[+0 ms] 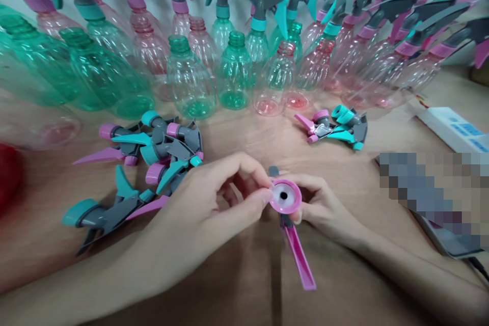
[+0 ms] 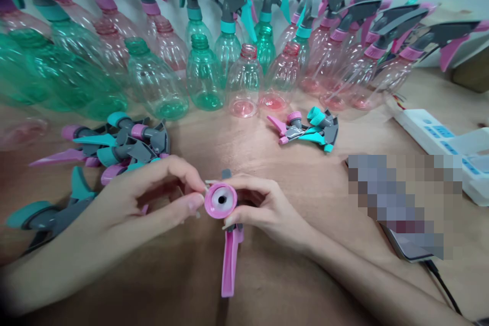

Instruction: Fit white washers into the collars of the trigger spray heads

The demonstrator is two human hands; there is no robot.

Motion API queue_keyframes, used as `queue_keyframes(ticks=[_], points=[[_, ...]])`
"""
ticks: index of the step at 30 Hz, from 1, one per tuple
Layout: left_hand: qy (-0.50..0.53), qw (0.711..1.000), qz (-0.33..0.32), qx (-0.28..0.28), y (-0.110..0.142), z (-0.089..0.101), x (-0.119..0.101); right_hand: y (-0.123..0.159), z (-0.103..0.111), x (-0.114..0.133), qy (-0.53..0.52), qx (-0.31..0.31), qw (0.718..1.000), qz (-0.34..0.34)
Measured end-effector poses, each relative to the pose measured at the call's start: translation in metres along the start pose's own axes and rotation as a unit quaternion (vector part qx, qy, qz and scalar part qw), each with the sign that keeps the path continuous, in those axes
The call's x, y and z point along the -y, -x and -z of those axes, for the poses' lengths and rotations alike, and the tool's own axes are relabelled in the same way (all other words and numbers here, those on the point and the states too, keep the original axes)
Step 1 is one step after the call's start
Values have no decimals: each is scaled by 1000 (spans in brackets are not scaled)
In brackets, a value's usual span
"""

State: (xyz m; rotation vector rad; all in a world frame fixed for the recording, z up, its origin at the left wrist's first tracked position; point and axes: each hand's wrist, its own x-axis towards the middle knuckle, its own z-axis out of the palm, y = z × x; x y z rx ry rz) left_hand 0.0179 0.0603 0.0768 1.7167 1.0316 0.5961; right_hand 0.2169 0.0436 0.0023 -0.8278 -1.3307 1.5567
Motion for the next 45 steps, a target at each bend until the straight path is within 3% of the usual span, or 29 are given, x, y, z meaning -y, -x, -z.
queue_keyframes(ticks=[3, 6, 13, 20, 24, 26, 28, 31, 33, 39, 45], points=[[-31, 999, -3, -5, 3, -3, -4, 0, 0, 2, 10, 18, 1000, -6], [-89, 995, -50, -17, 5, -4, -1, 0, 0, 2, 0, 22, 1000, -8], [-261, 947, -174, -64, 12, -6, 6, 0, -1, 0, -41, 7, 999, -29], [-400, 902, -160, -27, 17, -15, 5, -1, -3, -1, -47, -32, 998, -33], [-459, 876, -150, 2, 17, -16, 7, 0, -2, -4, -28, -24, 999, -35], [-452, 879, -151, 20, 17, -15, 9, 1, -2, -5, -16, -20, 999, -30], [-407, 901, -150, 23, 15, -14, 9, 1, -2, -4, -10, -17, 999, -29], [-306, 941, -142, 0, 12, -12, 7, 0, -2, -1, -14, -8, 999, -36], [-267, 953, -141, -13, 10, -11, 4, 0, -3, 1, -21, -1, 999, -41], [-257, 955, -145, -39, 8, -9, 2, -1, -2, 0, -15, -5, 999, -33], [-262, 954, -149, -15, 8, -10, 2, 1, 1, -2, -12, 18, 999, -29]])
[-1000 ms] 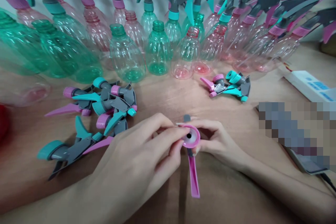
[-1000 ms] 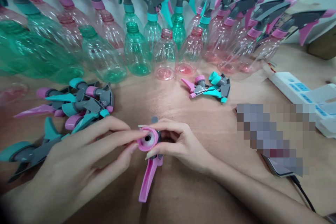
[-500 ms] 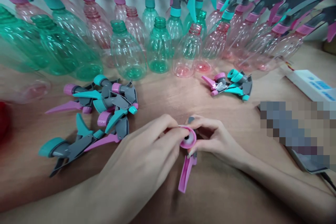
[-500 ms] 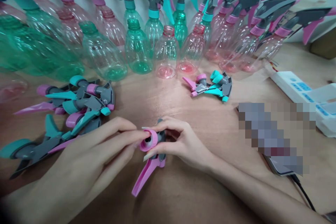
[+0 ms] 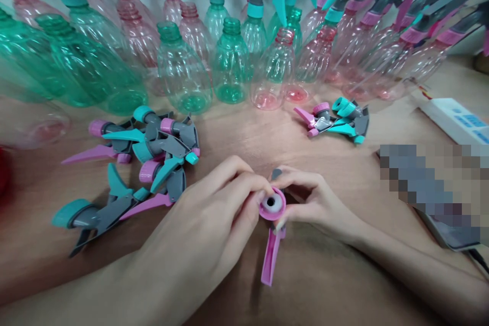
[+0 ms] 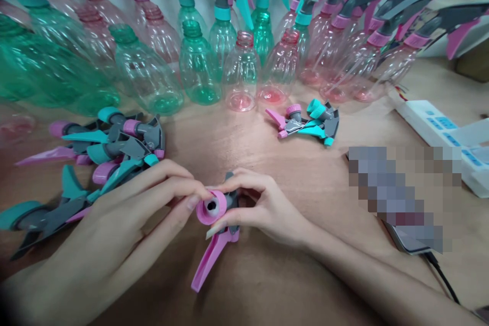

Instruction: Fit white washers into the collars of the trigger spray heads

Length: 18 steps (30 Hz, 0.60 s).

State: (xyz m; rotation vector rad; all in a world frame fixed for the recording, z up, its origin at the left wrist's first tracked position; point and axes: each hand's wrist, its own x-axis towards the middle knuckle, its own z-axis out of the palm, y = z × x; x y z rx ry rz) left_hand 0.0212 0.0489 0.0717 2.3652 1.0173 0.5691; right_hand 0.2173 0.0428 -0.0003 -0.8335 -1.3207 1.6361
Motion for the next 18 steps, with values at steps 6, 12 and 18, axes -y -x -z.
queue_keyframes(ticks=[6, 12, 18], points=[[-10, 999, 32, 14, 0, 1, -4, 1, 0, 0, 46, -4, 999, -1], [-190, 973, -90, 92, -2, 5, 1, 1, -2, 1, 130, -3, 992, 6], [-249, 954, -95, 136, 1, 3, 4, 1, -4, 1, 126, -22, 992, 0]])
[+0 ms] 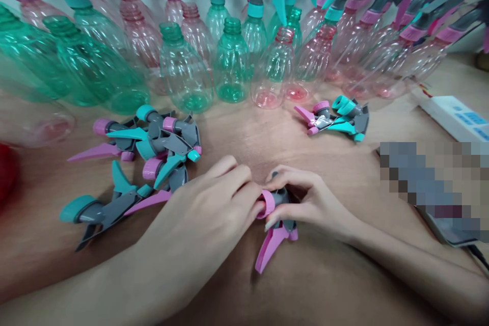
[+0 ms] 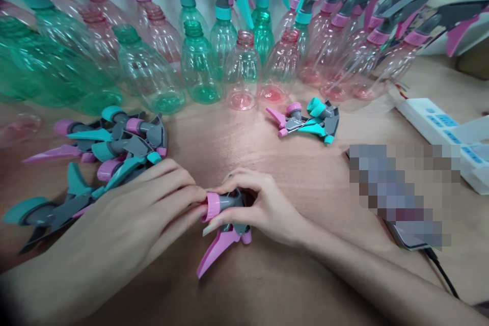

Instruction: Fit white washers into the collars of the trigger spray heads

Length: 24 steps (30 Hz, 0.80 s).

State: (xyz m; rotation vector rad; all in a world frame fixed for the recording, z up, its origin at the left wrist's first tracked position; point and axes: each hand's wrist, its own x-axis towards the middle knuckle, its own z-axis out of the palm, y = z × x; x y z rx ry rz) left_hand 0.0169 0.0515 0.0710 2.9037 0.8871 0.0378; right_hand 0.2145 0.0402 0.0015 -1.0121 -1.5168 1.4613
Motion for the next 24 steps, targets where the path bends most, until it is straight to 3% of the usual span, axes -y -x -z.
queue_keyframes(ticks=[3, 6, 9, 13, 15, 21, 24], points=[[125, 990, 4, -62, 2, -4, 0, 0, 0, -1, -31, 2, 1000, -4], [226, 965, 74, -108, 2, -5, 0, 0, 0, -2, -70, 4, 997, -12], [284, 945, 118, -107, -1, -3, 3, -1, 2, -2, -85, 7, 996, -4], [336, 930, 139, -63, -4, -1, 9, 0, 2, 0, -69, 29, 997, -11], [334, 930, 136, -70, -4, 0, 10, 0, 3, 1, -75, 33, 996, -20], [207, 952, 81, -209, 5, 7, 9, -2, 6, 1, -145, -25, 988, -54], [127, 957, 44, -257, 14, 5, 8, -4, 8, 2, -178, -17, 982, -52]])
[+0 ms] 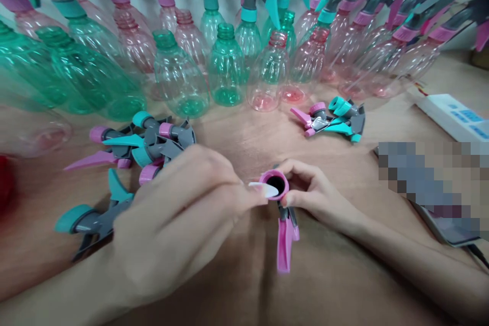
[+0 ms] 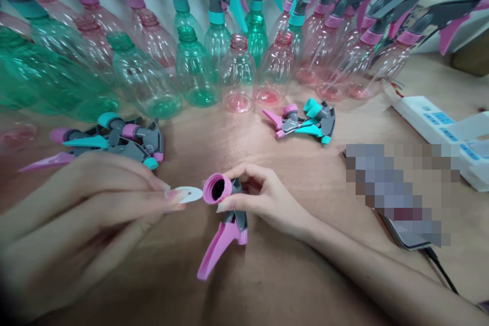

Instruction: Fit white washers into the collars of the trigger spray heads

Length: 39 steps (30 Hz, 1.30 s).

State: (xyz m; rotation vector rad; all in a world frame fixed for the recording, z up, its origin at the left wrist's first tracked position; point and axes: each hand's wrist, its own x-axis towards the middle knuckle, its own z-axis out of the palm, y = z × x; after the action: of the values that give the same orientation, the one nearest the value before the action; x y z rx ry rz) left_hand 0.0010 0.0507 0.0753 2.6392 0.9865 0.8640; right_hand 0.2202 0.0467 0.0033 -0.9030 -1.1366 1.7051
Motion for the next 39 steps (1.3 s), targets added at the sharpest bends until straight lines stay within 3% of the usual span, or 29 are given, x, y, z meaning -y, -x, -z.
queue_keyframes(ticks=[5, 9, 15, 20, 24, 27, 39], points=[[-15, 999, -28, -4, 11, -13, -4, 2, 0, 0, -55, 77, 995, -33], [44, 998, -52, 4, 5, -19, -1, 2, 0, 0, -82, 93, 991, -47], [188, 981, -14, 44, -7, -16, 4, -1, 1, 0, -94, 112, 987, -63], [229, 965, 30, 124, -13, -10, 1, 0, 3, -2, -91, 125, 985, -80], [225, 960, 123, 114, -17, -8, 0, 1, 3, -4, -103, 149, 979, -91], [223, 949, 163, 150, -19, -7, 0, 2, 3, -4, -113, 147, 978, -94], [126, 974, 109, 154, -10, -5, -6, 3, 0, 0, -112, 120, 982, -97]])
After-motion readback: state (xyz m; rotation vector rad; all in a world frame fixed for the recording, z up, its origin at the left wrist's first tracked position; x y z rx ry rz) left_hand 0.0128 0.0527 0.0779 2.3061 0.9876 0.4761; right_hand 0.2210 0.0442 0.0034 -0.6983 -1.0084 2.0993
